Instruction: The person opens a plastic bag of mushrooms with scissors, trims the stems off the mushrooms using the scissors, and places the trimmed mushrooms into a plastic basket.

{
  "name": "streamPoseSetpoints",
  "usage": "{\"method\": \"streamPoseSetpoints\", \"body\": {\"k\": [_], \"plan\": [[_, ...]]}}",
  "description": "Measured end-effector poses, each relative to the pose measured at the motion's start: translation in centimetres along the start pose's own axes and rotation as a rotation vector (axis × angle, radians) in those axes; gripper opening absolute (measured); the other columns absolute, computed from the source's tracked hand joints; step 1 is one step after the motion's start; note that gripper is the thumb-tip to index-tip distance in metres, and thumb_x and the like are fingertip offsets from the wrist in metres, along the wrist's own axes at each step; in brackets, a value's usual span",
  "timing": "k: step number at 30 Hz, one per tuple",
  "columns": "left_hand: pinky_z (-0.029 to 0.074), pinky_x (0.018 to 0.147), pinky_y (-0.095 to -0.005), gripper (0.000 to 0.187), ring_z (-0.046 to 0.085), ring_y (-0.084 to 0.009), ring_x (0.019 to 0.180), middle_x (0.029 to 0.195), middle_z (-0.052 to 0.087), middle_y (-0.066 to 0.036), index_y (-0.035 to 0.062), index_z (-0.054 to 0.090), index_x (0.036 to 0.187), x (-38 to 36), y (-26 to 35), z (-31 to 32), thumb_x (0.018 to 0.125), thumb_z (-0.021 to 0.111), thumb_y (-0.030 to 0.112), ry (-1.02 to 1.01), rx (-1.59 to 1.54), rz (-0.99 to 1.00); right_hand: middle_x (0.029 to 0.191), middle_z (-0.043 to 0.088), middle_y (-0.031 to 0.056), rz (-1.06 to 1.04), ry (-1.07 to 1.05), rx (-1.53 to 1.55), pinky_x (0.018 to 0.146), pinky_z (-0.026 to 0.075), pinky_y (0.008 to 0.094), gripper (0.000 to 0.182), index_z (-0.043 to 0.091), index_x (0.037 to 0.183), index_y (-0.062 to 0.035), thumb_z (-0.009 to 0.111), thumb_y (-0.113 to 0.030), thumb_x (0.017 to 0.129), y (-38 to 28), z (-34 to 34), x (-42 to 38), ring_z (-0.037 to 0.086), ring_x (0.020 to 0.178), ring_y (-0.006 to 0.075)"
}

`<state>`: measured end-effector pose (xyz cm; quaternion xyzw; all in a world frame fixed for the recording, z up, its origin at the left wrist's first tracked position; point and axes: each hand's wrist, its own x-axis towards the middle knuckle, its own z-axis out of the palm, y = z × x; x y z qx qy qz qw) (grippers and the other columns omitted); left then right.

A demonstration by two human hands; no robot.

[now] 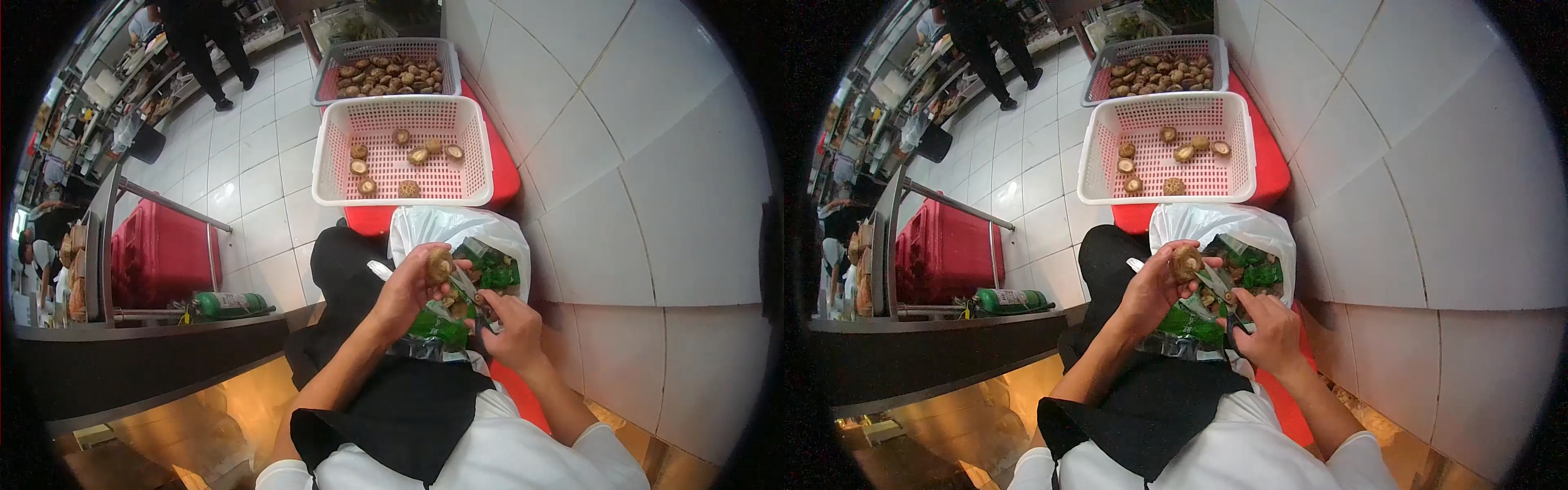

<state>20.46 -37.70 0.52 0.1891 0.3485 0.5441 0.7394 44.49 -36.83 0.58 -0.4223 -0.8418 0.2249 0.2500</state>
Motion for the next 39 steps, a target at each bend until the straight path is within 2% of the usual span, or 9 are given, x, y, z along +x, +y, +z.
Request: {"method": "streamPoseSetpoints", "body": {"k": [3, 6, 12, 15, 18, 21, 27, 33, 39], "plan": [[0.048, 0.075, -0.0249, 0.044, 0.057, -0.0100, 0.085, 0.136, 0.067, -0.015, 0.0100, 0.052, 0.143, 0.4, -0.4, -0.1, 0.114, 0.038, 0.040, 0.012, 0.180, 0.009, 0.087, 0.067, 0.0123, -0.005, -0.015, -0.052, 0.067, 0.054, 0.0447, 0.055, 0.070, 0.125, -0.0087, 0.085, -0.018, 0.072, 0.0, -0.2, 0.1, 0.068, 0.080, 0.0326], [0.049, 0.078, -0.0252, 0.044, 0.061, -0.0108, 0.091, 0.132, 0.068, -0.012, 0.0082, 0.054, 0.142, 0.6, -0.8, -0.4, 0.115, 0.038, 0.039, 0.031, 0.246, 0.022, 0.084, 0.067, 0.0101, -0.065, 0.015, -0.094, 0.065, 0.054, 0.0413, 0.055, 0.070, 0.124, -0.0089, 0.084, -0.011, 0.071, 0.0, -0.6, 0.2, 0.066, 0.073, 0.0298], [0.053, 0.079, -0.0261, 0.045, 0.065, -0.0124, 0.101, 0.129, 0.069, -0.010, 0.0039, 0.053, 0.142, 0.8, -2.3, 0.4, 0.116, 0.036, 0.036, 0.082, 0.438, 0.176, 0.085, 0.066, 0.0123, -0.023, -0.026, -0.120, 0.067, 0.054, 0.0437, 0.054, 0.070, 0.124, -0.0077, 0.081, -0.013, 0.071, -0.3, -0.9, -0.2, 0.066, 0.077, 0.0335], [0.053, 0.072, -0.0255, 0.043, 0.066, -0.0109, 0.091, 0.125, 0.070, -0.010, 0.0026, 0.055, 0.140, 0.6, -2.5, 0.8, 0.117, 0.035, 0.033, 0.101, 0.560, 0.217, 0.084, 0.064, 0.0120, -0.025, -0.028, -0.138, 0.066, 0.054, 0.0446, 0.056, 0.071, 0.127, -0.0071, 0.080, -0.016, 0.072, -0.7, -1.0, -0.3, 0.066, 0.077, 0.0323], [0.052, 0.067, -0.0245, 0.043, 0.064, -0.0100, 0.080, 0.119, 0.072, -0.009, 0.0018, 0.057, 0.136, 0.2, -2.0, 1.6, 0.117, 0.034, 0.033, 0.080, 0.592, 0.174, 0.084, 0.065, 0.0142, -0.022, -0.023, -0.155, 0.066, 0.055, 0.0446, 0.057, 0.070, 0.126, -0.0057, 0.077, -0.011, 0.070, -1.4, -1.3, -0.1, 0.066, 0.077, 0.0341], [0.051, 0.064, -0.0245, 0.043, 0.062, -0.0096, 0.073, 0.116, 0.073, -0.009, 0.0015, 0.059, 0.133, 0.2, -2.1, 1.8, 0.117, 0.033, 0.032, 0.063, 0.605, 0.175, 0.082, 0.061, 0.0122, -0.034, -0.045, -0.164, 0.066, 0.054, 0.0454, 0.060, 0.067, 0.131, -0.0047, 0.076, -0.014, 0.072, -1.1, -1.2, -0.4, 0.065, 0.076, 0.0326], [0.049, 0.063, -0.0236, 0.044, 0.060, -0.0096, 0.071, 0.116, 0.073, -0.011, 0.0014, 0.058, 0.133, 0.7, -2.7, 1.4, 0.117, 0.030, 0.031, 0.060, 0.542, 0.189, 0.084, 0.064, 0.0128, -0.082, -0.014, -0.136, 0.068, 0.055, 0.0447, 0.063, 0.064, 0.133, -0.0045, 0.075, -0.010, 0.071, 1.0, 0.4, -1.2, 0.067, 0.078, 0.0324], [0.048, 0.062, -0.0230, 0.042, 0.059, -0.0088, 0.072, 0.117, 0.073, -0.012, 0.0026, 0.057, 0.135, 1.2, -2.7, 1.3, 0.117, 0.033, 0.032, 0.064, 0.484, 0.159, 0.086, 0.068, 0.0136, -0.073, -0.002, -0.059, 0.069, 0.056, 0.0446, 0.064, 0.064, 0.133, -0.0055, 0.075, -0.009, 0.070, 2.3, 1.7, -1.7, 0.068, 0.079, 0.0315], [0.048, 0.063, -0.0226, 0.037, 0.058, -0.0081, 0.073, 0.101, 0.070, -0.004, 0.0050, 0.065, 0.128, 0.9, -2.6, 0.9, 0.115, 0.042, 0.032, 0.139, 0.638, 0.090, 0.084, 0.063, 0.0089, -0.065, -0.003, -0.212, 0.068, 0.055, 0.0419, 0.064, 0.068, 0.133, -0.0103, 0.076, -0.010, 0.070, 2.0, 0.2, -1.5, 0.066, 0.077, 0.0286]]}}
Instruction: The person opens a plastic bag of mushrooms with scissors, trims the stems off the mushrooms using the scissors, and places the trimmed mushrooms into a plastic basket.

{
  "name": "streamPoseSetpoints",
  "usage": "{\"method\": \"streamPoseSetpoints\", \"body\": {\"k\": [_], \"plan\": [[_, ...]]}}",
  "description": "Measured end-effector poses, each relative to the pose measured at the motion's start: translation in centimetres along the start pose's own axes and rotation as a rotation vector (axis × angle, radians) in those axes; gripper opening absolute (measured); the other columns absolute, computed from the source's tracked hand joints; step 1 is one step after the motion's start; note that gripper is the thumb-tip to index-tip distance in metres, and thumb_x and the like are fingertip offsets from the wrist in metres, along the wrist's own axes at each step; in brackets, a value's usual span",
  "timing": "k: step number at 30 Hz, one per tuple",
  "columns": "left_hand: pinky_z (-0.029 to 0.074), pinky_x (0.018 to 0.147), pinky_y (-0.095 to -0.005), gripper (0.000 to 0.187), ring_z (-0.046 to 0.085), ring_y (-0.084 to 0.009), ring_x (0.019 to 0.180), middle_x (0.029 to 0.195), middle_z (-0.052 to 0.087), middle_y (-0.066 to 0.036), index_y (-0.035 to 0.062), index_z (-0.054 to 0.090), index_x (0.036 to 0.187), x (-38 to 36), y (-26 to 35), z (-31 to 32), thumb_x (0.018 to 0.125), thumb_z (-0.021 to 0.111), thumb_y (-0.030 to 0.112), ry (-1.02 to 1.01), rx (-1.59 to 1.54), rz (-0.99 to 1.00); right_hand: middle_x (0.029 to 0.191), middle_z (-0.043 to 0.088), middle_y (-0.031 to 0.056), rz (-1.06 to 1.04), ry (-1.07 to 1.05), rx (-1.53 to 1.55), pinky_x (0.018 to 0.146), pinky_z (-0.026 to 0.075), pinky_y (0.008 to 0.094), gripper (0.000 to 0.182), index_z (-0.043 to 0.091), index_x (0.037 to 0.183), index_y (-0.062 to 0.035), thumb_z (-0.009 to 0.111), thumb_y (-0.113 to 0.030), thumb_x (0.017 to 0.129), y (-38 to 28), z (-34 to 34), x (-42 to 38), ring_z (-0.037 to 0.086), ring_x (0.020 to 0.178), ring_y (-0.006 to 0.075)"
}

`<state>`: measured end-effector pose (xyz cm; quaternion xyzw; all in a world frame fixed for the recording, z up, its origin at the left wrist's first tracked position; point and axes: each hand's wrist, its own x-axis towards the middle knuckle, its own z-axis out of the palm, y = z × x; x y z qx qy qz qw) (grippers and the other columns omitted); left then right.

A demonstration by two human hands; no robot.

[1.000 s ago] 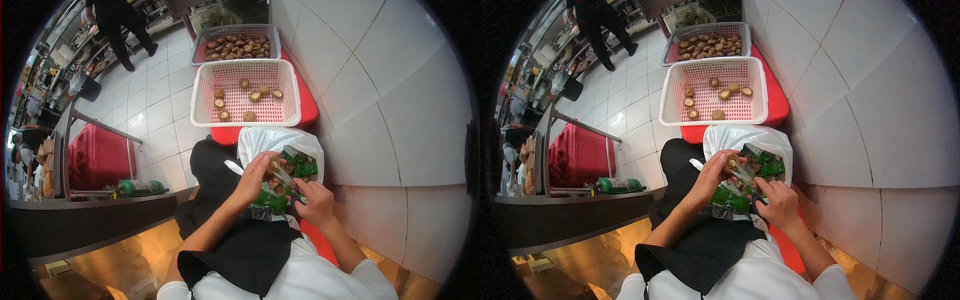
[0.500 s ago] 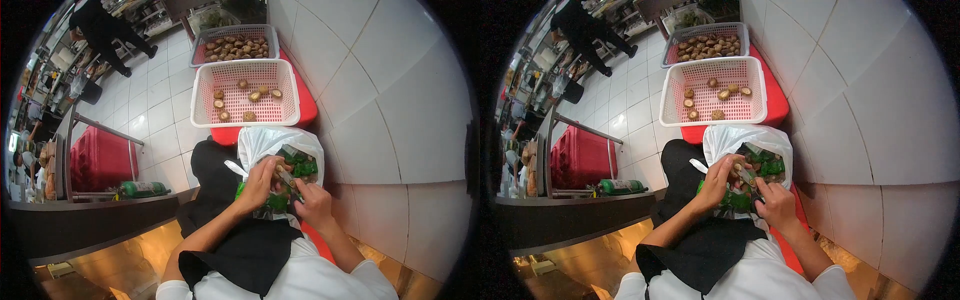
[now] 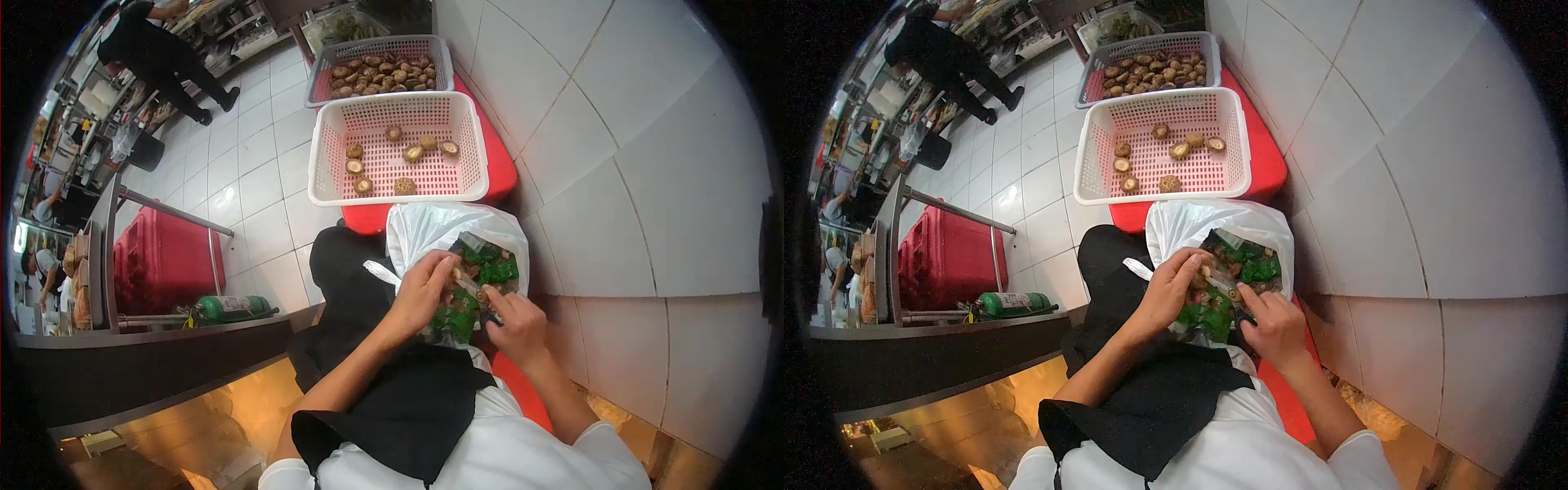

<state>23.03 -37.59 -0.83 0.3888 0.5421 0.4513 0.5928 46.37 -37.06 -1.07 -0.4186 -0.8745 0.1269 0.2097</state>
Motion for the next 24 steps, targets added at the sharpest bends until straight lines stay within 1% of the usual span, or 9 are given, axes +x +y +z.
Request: {"method": "streamPoseSetpoints", "body": {"k": [3, 6, 9, 12, 15, 18, 21, 24], "plan": [[0.049, 0.065, -0.0234, 0.039, 0.058, -0.0078, 0.075, 0.095, 0.067, -0.001, 0.0034, 0.069, 0.123, -0.1, -0.4, 0.2, 0.115, 0.045, 0.032, -0.020, 0.032, -0.041, 0.080, 0.063, 0.0071, -0.052, 0.026, -0.052, 0.064, 0.055, 0.0402, 0.062, 0.072, 0.128, -0.0106, 0.076, -0.007, 0.067, -0.2, -1.3, 0.7, 0.065, 0.072, 0.0273], [0.048, 0.065, -0.0241, 0.042, 0.057, -0.0079, 0.077, 0.094, 0.066, -0.002, 0.0016, 0.069, 0.123, 0.3, -1.1, -0.2, 0.115, 0.044, 0.034, -0.019, 0.196, 0.049, 0.085, 0.061, 0.0072, -0.074, -0.030, -0.059, 0.067, 0.054, 0.0413, 0.066, 0.068, 0.134, -0.0112, 0.078, -0.012, 0.069, 0.3, -1.2, 0.5, 0.065, 0.078, 0.0273], [0.048, 0.067, -0.0252, 0.043, 0.056, -0.0083, 0.077, 0.093, 0.065, -0.003, 0.0002, 0.069, 0.123, 0.0, -0.5, -0.4, 0.115, 0.043, 0.034, -0.027, 0.196, 0.031, 0.084, 0.061, 0.0078, -0.089, -0.058, -0.009, 0.067, 0.055, 0.0416, 0.067, 0.067, 0.135, -0.0110, 0.079, -0.010, 0.069, 0.8, -0.6, 0.4, 0.065, 0.078, 0.0277], [0.048, 0.069, -0.0259, 0.046, 0.056, -0.0088, 0.078, 0.093, 0.065, -0.003, 0.0000, 0.069, 0.122, 0.1, -0.7, -0.6, 0.116, 0.041, 0.036, -0.067, 0.148, 0.026, 0.082, 0.063, 0.0094, -0.112, -0.061, 0.074, 0.066, 0.055, 0.0433, 0.068, 0.066, 0.137, -0.0098, 0.078, -0.008, 0.070, 1.4, -0.1, 0.1, 0.066, 0.075, 0.0294], [0.048, 0.069, -0.0258, 0.048, 0.055, -0.0089, 0.079, 0.094, 0.065, -0.003, 0.0000, 0.068, 0.122, -0.2, -0.3, -0.1, 0.116, 0.039, 0.037, -0.086, 0.138, 0.009, 0.085, 0.070, 0.0127, -0.042, -0.083, 0.156, 0.069, 0.057, 0.0421, 0.062, 0.068, 0.132, -0.0068, 0.079, -0.008, 0.072, 1.2, 0.4, -0.7, 0.070, 0.078, 0.0334], [0.048, 0.068, -0.0251, 0.048, 0.055, -0.0086, 0.077, 0.096, 0.065, -0.003, 0.0010, 0.067, 0.124, 0.1, -1.2, 0.4, 0.116, 0.038, 0.038, -0.058, 0.268, 0.177, 0.090, 0.074, 0.0159, 0.063, -0.034, 0.385, 0.071, 0.058, 0.0373, 0.054, 0.070, 0.129, -0.0028, 0.082, -0.008, 0.077, 0.8, 1.5, -1.9, 0.074, 0.078, 0.0279], [0.050, 0.067, -0.0253, 0.046, 0.058, -0.0092, 0.076, 0.097, 0.065, -0.003, 0.0023, 0.066, 0.124, -0.6, 0.1, 1.1, 0.116, 0.038, 0.039, -0.088, 0.078, -0.030, 0.093, 0.077, 0.0106, 0.306, -0.122, 0.721, 0.074, 0.058, 0.0330, 0.051, 0.070, 0.129, 0.0003, 0.087, -0.010, 0.082, -0.3, 2.4, -3.4, 0.073, 0.079, 0.0189], [0.054, 0.068, -0.0273, 0.045, 0.062, -0.0106, 0.076, 0.100, 0.067, -0.005, 0.0037, 0.065, 0.124, -0.4, -0.8, 0.7, 0.116, 0.038, 0.039, -0.141, -0.021, -0.160, 0.082, 0.070, -0.0003, 0.485, -0.132, 1.060, 0.061, 0.053, 0.0278, 0.053, 0.067, 0.137, -0.0003, 0.085, -0.013, 0.089, -1.2, 3.5, -4.4, 0.063, 0.068, 0.0080]]}}
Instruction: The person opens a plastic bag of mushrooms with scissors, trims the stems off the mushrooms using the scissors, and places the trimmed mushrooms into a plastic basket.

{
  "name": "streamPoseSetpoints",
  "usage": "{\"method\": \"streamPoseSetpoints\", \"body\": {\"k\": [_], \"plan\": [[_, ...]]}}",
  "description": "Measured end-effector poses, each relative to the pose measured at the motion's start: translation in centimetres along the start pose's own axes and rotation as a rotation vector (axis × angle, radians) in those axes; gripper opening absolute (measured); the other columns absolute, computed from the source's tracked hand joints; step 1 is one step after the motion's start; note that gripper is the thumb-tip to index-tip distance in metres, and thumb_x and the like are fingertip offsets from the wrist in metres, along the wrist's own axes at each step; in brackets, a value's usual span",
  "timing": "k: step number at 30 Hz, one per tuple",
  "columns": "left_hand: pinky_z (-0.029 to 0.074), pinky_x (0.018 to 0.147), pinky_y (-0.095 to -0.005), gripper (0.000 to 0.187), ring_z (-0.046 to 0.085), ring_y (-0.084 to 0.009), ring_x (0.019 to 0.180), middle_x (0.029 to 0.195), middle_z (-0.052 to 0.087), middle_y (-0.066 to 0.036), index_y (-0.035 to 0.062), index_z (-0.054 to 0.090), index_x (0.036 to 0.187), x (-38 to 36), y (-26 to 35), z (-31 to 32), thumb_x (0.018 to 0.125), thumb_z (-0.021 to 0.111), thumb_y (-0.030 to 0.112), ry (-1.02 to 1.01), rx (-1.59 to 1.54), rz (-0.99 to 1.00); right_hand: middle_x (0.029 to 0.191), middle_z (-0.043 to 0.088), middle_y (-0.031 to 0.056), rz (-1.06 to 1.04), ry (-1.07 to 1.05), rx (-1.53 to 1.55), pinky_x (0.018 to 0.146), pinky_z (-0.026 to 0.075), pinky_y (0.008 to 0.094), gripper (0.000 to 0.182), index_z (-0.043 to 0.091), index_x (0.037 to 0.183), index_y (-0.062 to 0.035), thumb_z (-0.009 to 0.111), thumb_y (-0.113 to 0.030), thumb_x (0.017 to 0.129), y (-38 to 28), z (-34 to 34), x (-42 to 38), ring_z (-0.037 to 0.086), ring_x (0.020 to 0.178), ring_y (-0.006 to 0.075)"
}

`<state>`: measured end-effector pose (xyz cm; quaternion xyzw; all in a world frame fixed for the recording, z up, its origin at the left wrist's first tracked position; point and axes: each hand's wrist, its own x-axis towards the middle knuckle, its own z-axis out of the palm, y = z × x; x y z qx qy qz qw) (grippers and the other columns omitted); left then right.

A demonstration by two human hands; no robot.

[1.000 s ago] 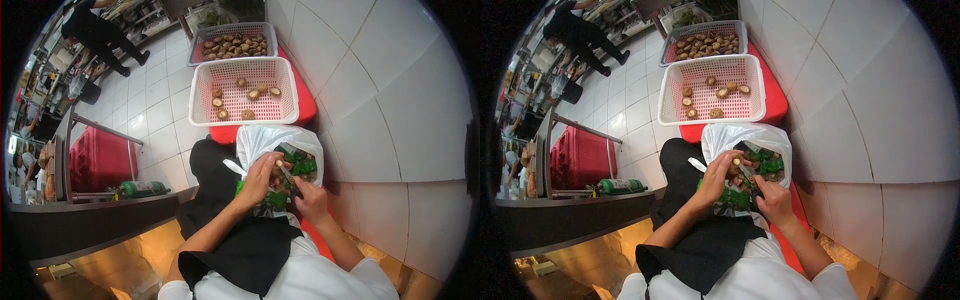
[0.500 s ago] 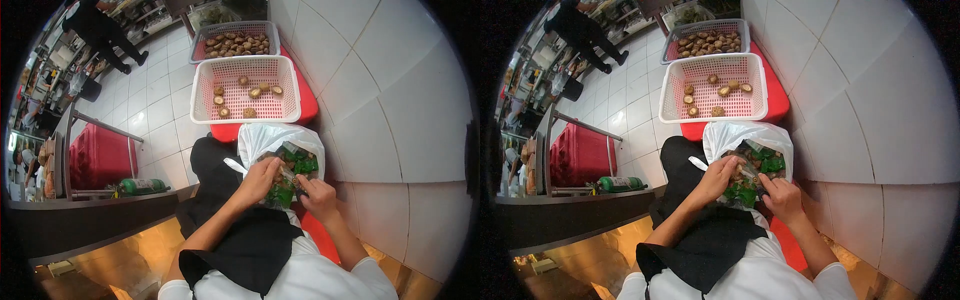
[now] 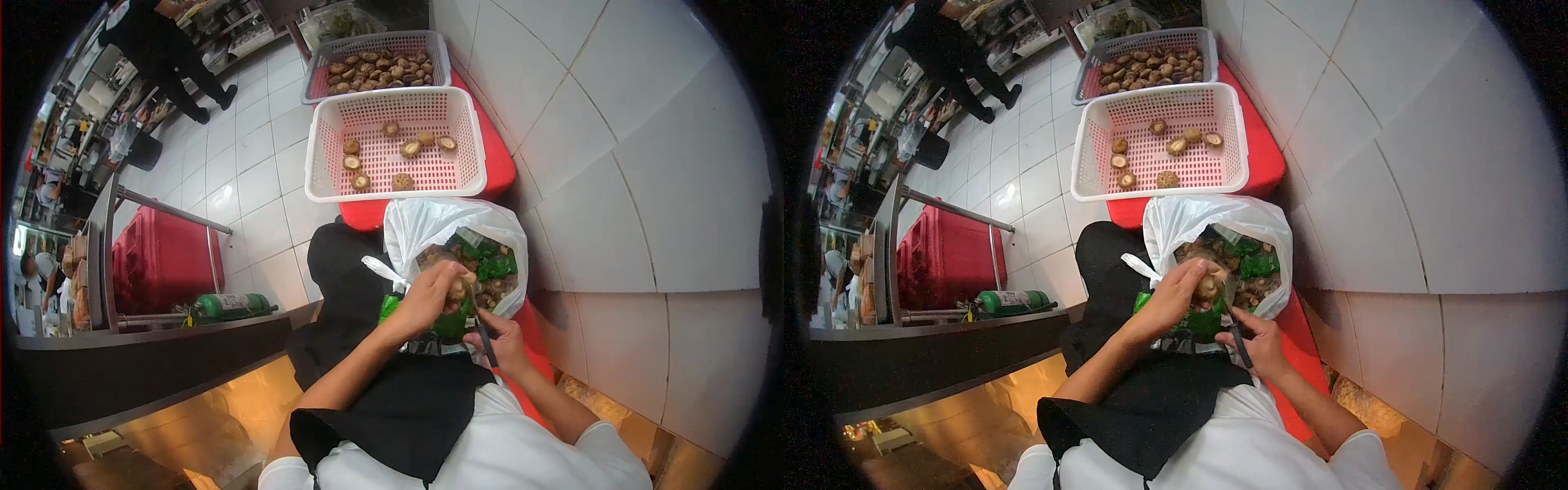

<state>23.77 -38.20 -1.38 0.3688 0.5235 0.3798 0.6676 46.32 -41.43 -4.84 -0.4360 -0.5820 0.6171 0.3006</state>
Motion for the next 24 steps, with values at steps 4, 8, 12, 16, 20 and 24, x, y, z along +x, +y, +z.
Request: {"method": "streamPoseSetpoints", "body": {"k": [4, 8, 12, 16, 20, 24], "plan": [[0.054, 0.069, -0.0268, 0.044, 0.065, -0.0125, 0.080, 0.102, 0.069, -0.007, 0.0044, 0.065, 0.124, 0.5, -1.7, -0.6, 0.116, 0.038, 0.039, 0.013, -0.187, -0.025, 0.076, 0.066, -0.0037, 0.379, 0.081, 0.272, 0.055, 0.047, 0.0232, 0.052, 0.068, 0.137, -0.0048, 0.087, -0.016, 0.089, -0.5, -0.1, -0.4, 0.058, 0.061, 0.0053], [0.054, 0.070, -0.0262, 0.044, 0.066, -0.0140, 0.082, 0.103, 0.070, -0.008, 0.0045, 0.064, 0.128, 0.3, -1.2, -0.5, 0.115, 0.040, 0.038, 0.003, -0.264, -0.003, 0.071, 0.063, -0.0030, 0.357, 0.098, 0.263, 0.050, 0.045, 0.0227, 0.048, 0.067, 0.136, -0.0047, 0.083, -0.019, 0.093, -0.1, -1.4, 0.7, 0.056, 0.058, 0.0046], [0.054, 0.070, -0.0274, 0.046, 0.068, -0.0152, 0.083, 0.108, 0.072, -0.010, 0.0047, 0.063, 0.134, -0.5, 1.3, -2.0, 0.114, 0.042, 0.040, 0.042, -0.226, 0.042, 0.070, 0.063, -0.0021, 0.339, 0.145, 0.248, 0.049, 0.045, 0.0236, 0.043, 0.067, 0.133, -0.0031, 0.080, -0.020, 0.095, 0.0, -2.2, 1.6, 0.058, 0.058, 0.0063], [0.054, 0.075, -0.0299, 0.045, 0.066, -0.0162, 0.086, 0.111, 0.070, -0.011, -0.0022, 0.062, 0.135, 2.3, 5.7, -5.6, 0.111, 0.053, 0.035, 0.400, 0.146, 0.321, 0.071, 0.064, -0.0010, 0.353, 0.106, 0.308, 0.048, 0.045, 0.0232, 0.041, 0.068, 0.132, -0.0059, 0.079, -0.018, 0.095, 1.0, -2.6, 2.2, 0.059, 0.058, 0.0067], [0.056, 0.082, -0.0308, 0.041, 0.069, -0.0166, 0.090, 0.113, 0.073, -0.014, -0.0039, 0.061, 0.135, 3.2, 8.9, -6.7, 0.108, 0.061, 0.027, 0.698, 0.466, 0.417, 0.071, 0.063, -0.0016, 0.362, 0.096, 0.215, 0.048, 0.043, 0.0228, 0.042, 0.068, 0.133, -0.0064, 0.080, -0.017, 0.094, 1.6, -2.2, 2.6, 0.057, 0.057, 0.0059], [0.057, 0.082, -0.0317, 0.034, 0.072, -0.0170, 0.088, 0.099, 0.076, -0.015, -0.0055, 0.067, 0.123, 0.4, 7.1, -7.2, 0.108, 0.060, 0.024, 0.323, 0.371, 0.239, 0.069, 0.061, -0.0035, 0.387, 0.119, 0.166, 0.049, 0.042, 0.0222, 0.044, 0.068, 0.134, -0.0061, 0.081, -0.015, 0.093, 1.0, -1.7, 2.4, 0.054, 0.054, 0.0049]]}}
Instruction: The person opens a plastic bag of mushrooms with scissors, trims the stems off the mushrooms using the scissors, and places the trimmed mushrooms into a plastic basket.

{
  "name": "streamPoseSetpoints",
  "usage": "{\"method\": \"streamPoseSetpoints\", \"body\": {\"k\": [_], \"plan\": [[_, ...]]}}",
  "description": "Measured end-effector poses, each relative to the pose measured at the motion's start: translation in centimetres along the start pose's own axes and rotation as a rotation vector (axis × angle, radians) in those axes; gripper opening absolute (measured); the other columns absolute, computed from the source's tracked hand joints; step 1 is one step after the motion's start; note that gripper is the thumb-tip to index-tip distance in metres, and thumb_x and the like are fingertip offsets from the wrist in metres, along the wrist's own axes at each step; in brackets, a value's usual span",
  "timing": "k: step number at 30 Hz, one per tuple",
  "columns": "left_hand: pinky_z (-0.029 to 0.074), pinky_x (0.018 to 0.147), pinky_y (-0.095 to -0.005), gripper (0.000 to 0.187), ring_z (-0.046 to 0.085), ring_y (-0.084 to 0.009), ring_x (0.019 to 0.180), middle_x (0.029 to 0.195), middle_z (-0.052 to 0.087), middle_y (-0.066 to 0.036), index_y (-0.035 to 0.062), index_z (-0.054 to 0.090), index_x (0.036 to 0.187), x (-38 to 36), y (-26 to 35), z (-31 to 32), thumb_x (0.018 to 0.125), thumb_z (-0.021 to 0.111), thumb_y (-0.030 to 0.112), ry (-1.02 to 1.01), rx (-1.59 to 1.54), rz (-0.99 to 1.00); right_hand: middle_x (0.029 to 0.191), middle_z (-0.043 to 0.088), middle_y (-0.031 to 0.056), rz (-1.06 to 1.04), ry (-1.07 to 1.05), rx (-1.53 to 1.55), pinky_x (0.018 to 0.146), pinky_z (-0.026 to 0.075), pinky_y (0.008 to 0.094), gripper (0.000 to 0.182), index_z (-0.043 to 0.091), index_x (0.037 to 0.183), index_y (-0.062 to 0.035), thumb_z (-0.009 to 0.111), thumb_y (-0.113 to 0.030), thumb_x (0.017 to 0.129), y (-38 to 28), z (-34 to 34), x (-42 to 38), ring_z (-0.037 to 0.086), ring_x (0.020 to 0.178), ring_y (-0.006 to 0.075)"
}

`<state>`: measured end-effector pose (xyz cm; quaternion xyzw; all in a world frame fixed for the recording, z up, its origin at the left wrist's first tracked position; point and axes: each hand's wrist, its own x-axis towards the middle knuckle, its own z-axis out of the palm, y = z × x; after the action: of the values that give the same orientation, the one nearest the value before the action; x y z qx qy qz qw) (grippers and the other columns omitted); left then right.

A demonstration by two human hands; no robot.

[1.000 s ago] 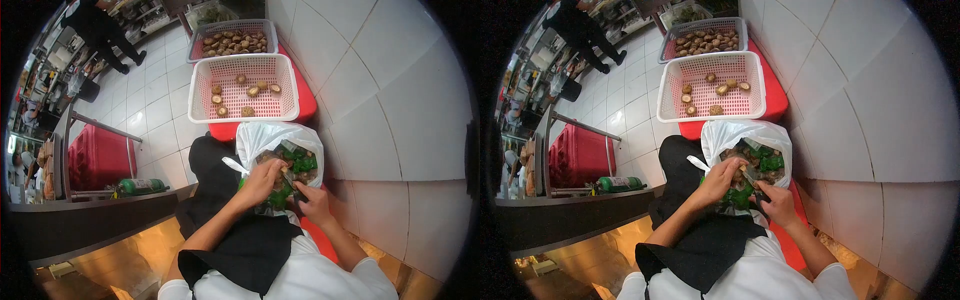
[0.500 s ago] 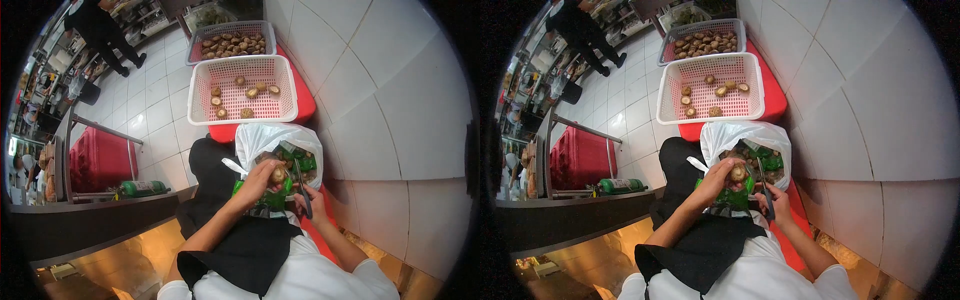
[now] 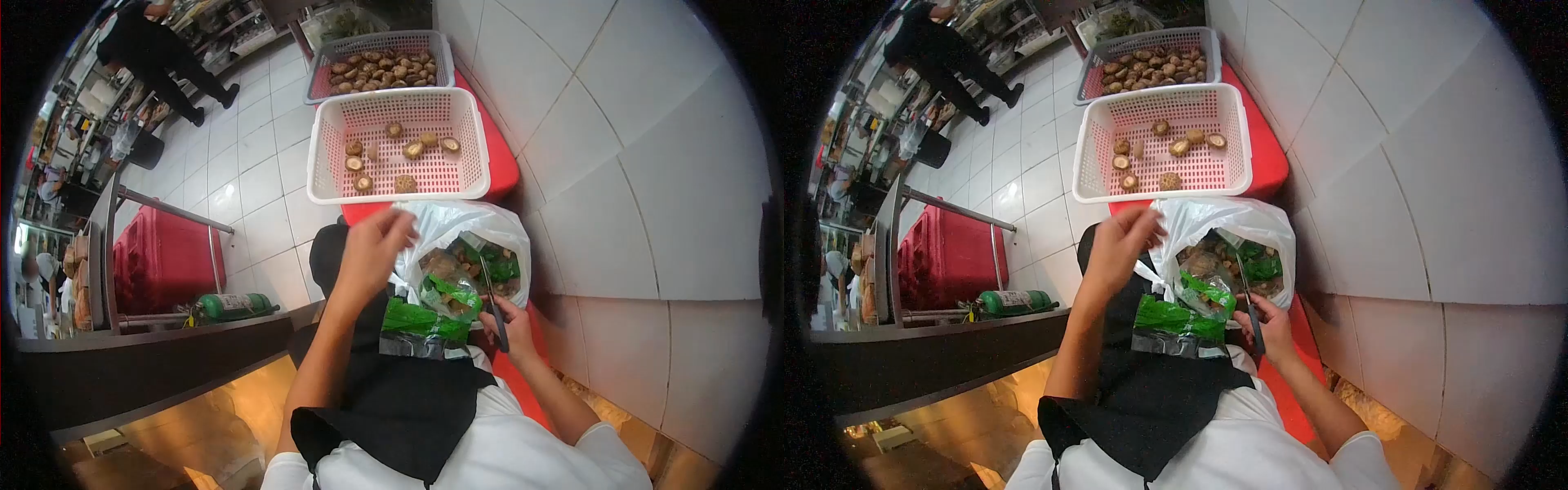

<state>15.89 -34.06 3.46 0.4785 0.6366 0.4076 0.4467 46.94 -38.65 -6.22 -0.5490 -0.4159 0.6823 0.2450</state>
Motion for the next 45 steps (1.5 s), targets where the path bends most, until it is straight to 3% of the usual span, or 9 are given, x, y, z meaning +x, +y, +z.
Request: {"method": "streamPoseSetpoints", "body": {"k": [3, 5, 10, 16, 22, 32, 38, 41, 45], "plan": [[0.057, 0.082, -0.0317, 0.028, 0.073, -0.0156, 0.088, 0.093, 0.077, -0.014, -0.0050, 0.073, 0.111, -3.7, 1.7, 0.4, 0.106, 0.062, 0.020, -0.451, 0.168, 0.001, 0.069, 0.061, -0.0039, -0.017, -0.003, 0.009, 0.049, 0.041, 0.0216, 0.044, 0.067, 0.134, -0.0056, 0.081, -0.014, 0.093, -0.1, -0.1, 0.5, 0.053, 0.055, 0.0043], [0.058, 0.087, -0.0371, 0.024, 0.075, -0.0314, 0.092, 0.099, 0.077, -0.019, -0.0043, 0.073, 0.113, -5.1, 1.1, 1.7, 0.099, 0.066, 0.014, -0.578, 0.327, 0.200, 0.070, 0.061, -0.0039, -0.036, -0.016, 0.013, 0.050, 0.041, 0.0211, 0.045, 0.067, 0.134, -0.0053, 0.081, -0.014, 0.093, -0.4, -0.3, 0.7, 0.053, 0.056, 0.0042], [0.058, 0.087, -0.0444, 0.022, 0.072, -0.0367, 0.095, 0.108, 0.072, -0.018, -0.0028, 0.074, 0.105, -5.2, -3.7, 6.1, 0.086, 0.066, 0.006, -0.305, 0.551, 0.589, 0.071, 0.060, -0.0048, -0.096, -0.015, -0.008, 0.051, 0.041, 0.0208, 0.046, 0.068, 0.134, -0.0053, 0.083, -0.016, 0.091, -1.2, -0.1, 1.1, 0.054, 0.058, 0.0036], [0.057, 0.074, -0.0434, 0.009, 0.070, -0.0330, 0.082, 0.088, 0.064, -0.015, 0.0033, 0.069, 0.084, -4.8, -6.8, 9.1, 0.080, 0.068, 0.011, -0.313, 0.874, 0.562, 0.072, 0.060, -0.0047, -0.099, -0.001, -0.026, 0.052, 0.042, 0.0212, 0.046, 0.068, 0.133, -0.0050, 0.083, -0.017, 0.091, -1.0, 0.4, 0.8, 0.054, 0.060, 0.0031], [0.054, 0.065, -0.0392, 0.010, 0.071, -0.0284, 0.082, 0.084, 0.066, -0.014, 0.0048, 0.071, 0.079, -4.3, -9.4, 10.5, 0.081, 0.067, 0.014, -0.327, 1.035, 0.723, 0.081, 0.070, -0.0002, -0.079, 0.149, -0.058, 0.060, 0.049, 0.0227, 0.044, 0.068, 0.130, -0.0019, 0.083, -0.018, 0.092, 1.8, 1.1, 1.6, 0.064, 0.069, 0.0070], [0.053, 0.057, -0.0381, 0.014, 0.071, -0.0267, 0.062, 0.064, 0.069, -0.013, 0.0101, 0.074, 0.066, -4.4, -8.7, 12.0, 0.078, 0.069, 0.015, -0.267, 0.994, 0.640, 0.091, 0.079, 0.0146, -0.145, 0.335, -0.382, 0.071, 0.053, 0.0310, 0.041, 0.066, 0.118, 0.0035, 0.078, -0.028, 0.095, 2.0, 1.8, 2.5, 0.070, 0.079, 0.0106], [0.051, 0.056, -0.0385, 0.011, 0.070, -0.0279, 0.062, 0.063, 0.067, -0.013, 0.0099, 0.074, 0.067, -4.6, -9.2, 11.6, 0.076, 0.071, 0.015, -0.261, 0.983, 0.669, 0.087, 0.075, 0.0048, -0.250, 0.286, -0.082, 0.067, 0.049, 0.0254, 0.032, 0.062, 0.117, -0.0018, 0.075, -0.024, 0.099, 2.2, 3.1, 2.4, 0.068, 0.078, 0.0088], [0.049, 0.056, -0.0384, 0.011, 0.069, -0.0272, 0.063, 0.065, 0.067, -0.011, 0.0111, 0.074, 0.067, -4.6, -9.4, 11.9, 0.076, 0.070, 0.015, -0.268, 1.044, 0.672, 0.088, 0.072, 0.0015, -0.160, 0.272, 0.119, 0.066, 0.049, 0.0233, 0.028, 0.061, 0.117, -0.0042, 0.074, -0.022, 0.101, 2.4, 3.1, 2.2, 0.067, 0.078, 0.0075], [0.049, 0.058, -0.0385, 0.010, 0.068, -0.0261, 0.066, 0.067, 0.066, -0.009, 0.0127, 0.072, 0.068, -4.4, -9.8, 12.6, 0.077, 0.069, 0.015, -0.272, 1.070, 0.643, 0.098, 0.074, 0.0069, -0.162, 0.215, 0.088, 0.071, 0.055, 0.0272, 0.036, 0.060, 0.123, -0.0039, 0.076, -0.024, 0.098, 3.6, 1.5, 3.2, 0.070, 0.082, 0.0129]]}}
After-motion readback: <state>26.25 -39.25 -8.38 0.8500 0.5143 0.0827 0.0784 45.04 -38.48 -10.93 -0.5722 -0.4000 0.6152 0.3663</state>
